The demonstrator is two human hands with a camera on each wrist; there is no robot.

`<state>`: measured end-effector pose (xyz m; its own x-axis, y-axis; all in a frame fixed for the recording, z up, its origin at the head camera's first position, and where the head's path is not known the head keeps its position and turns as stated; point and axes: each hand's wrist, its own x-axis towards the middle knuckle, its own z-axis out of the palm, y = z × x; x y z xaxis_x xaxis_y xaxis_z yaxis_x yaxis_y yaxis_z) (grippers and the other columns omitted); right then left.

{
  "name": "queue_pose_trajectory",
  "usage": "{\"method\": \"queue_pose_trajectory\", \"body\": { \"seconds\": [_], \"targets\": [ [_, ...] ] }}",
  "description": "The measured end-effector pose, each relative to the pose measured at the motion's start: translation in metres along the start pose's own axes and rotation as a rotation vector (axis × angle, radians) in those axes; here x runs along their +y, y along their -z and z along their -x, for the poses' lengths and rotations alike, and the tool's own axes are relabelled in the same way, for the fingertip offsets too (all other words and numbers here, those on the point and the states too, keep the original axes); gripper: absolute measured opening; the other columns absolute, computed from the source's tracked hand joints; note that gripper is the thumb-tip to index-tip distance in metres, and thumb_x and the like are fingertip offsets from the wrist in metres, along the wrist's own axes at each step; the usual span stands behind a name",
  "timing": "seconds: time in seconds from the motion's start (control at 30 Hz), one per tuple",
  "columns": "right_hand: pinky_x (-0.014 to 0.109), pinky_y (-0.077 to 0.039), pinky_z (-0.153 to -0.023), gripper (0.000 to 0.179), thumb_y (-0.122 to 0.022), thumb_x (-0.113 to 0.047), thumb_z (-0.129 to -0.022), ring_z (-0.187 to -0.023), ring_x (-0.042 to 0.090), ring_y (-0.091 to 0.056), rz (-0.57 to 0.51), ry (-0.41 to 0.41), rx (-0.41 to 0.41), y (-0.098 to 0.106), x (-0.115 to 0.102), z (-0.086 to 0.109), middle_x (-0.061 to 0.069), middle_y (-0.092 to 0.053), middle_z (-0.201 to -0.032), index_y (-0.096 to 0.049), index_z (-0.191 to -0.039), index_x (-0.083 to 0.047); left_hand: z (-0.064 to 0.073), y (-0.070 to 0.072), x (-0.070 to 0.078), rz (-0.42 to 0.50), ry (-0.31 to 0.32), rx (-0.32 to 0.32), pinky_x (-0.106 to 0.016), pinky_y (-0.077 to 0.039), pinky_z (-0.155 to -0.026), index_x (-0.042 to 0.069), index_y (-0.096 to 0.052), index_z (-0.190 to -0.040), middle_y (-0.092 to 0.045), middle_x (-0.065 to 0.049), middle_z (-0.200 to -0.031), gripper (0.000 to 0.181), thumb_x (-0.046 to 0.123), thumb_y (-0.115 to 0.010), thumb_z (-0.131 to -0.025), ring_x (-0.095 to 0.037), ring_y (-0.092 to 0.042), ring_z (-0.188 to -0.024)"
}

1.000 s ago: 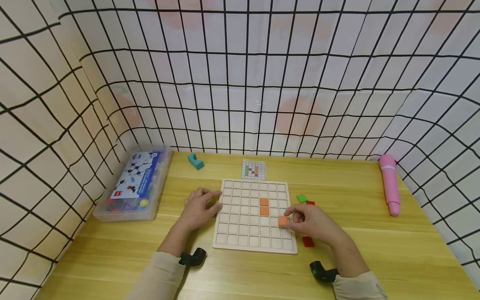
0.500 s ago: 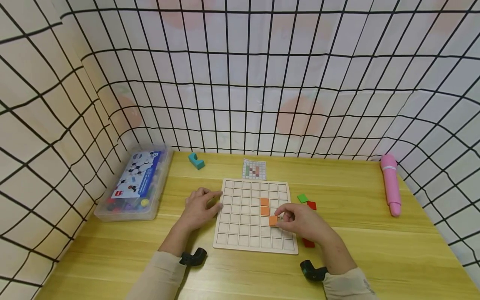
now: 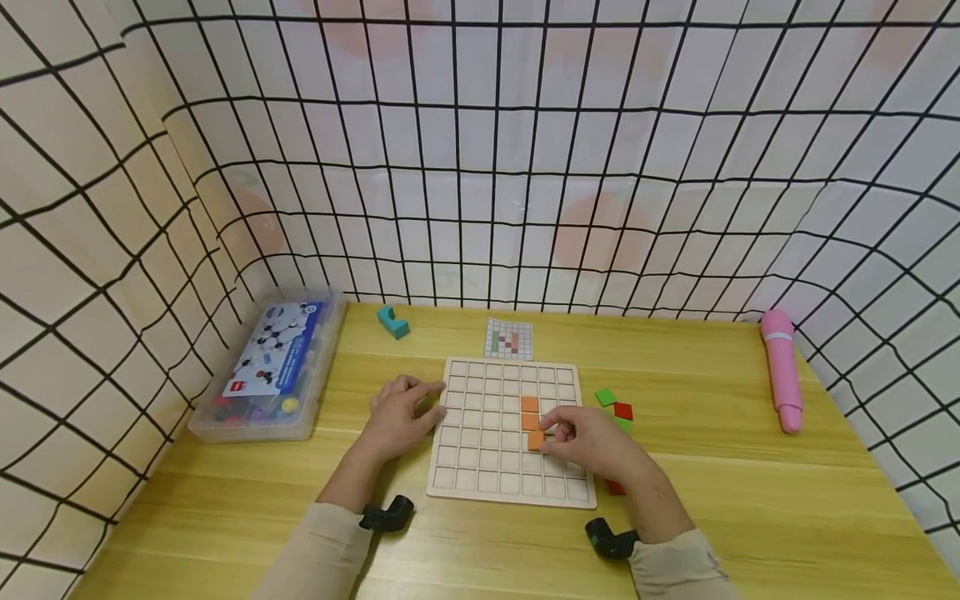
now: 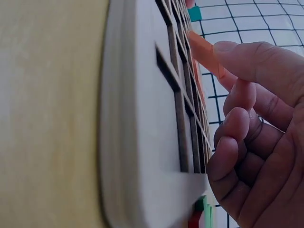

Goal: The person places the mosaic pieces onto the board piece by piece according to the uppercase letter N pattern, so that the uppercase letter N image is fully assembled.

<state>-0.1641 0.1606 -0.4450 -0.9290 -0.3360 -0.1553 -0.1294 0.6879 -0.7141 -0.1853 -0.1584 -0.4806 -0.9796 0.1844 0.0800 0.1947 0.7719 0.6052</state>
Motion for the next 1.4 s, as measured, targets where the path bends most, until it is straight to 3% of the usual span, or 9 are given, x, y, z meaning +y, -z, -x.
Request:
{"method": "queue_pose_trajectory", "body": {
  "seconds": [1.4],
  "targets": [
    [0.025, -0.037, -0.058, 0.014, -0.078, -0.017, -0.089, -0.067, 0.015, -0.049, 0.021, -0.067, 0.001, -0.0091, -0.0048, -0.0025, -0.003, -0.057, -0.076, -0.073, -0.101, -0.020, 0.0002, 0.0007, 0.0012, 0.005, -0.001, 0.000, -0.060, -0.029, -0.105, 0.024, -0.064, -0.140, -0.058, -0.010, -0.126, 0.043, 0.033, -0.069, -0.098, -0.033, -0.049, -0.121]
  ]
}}
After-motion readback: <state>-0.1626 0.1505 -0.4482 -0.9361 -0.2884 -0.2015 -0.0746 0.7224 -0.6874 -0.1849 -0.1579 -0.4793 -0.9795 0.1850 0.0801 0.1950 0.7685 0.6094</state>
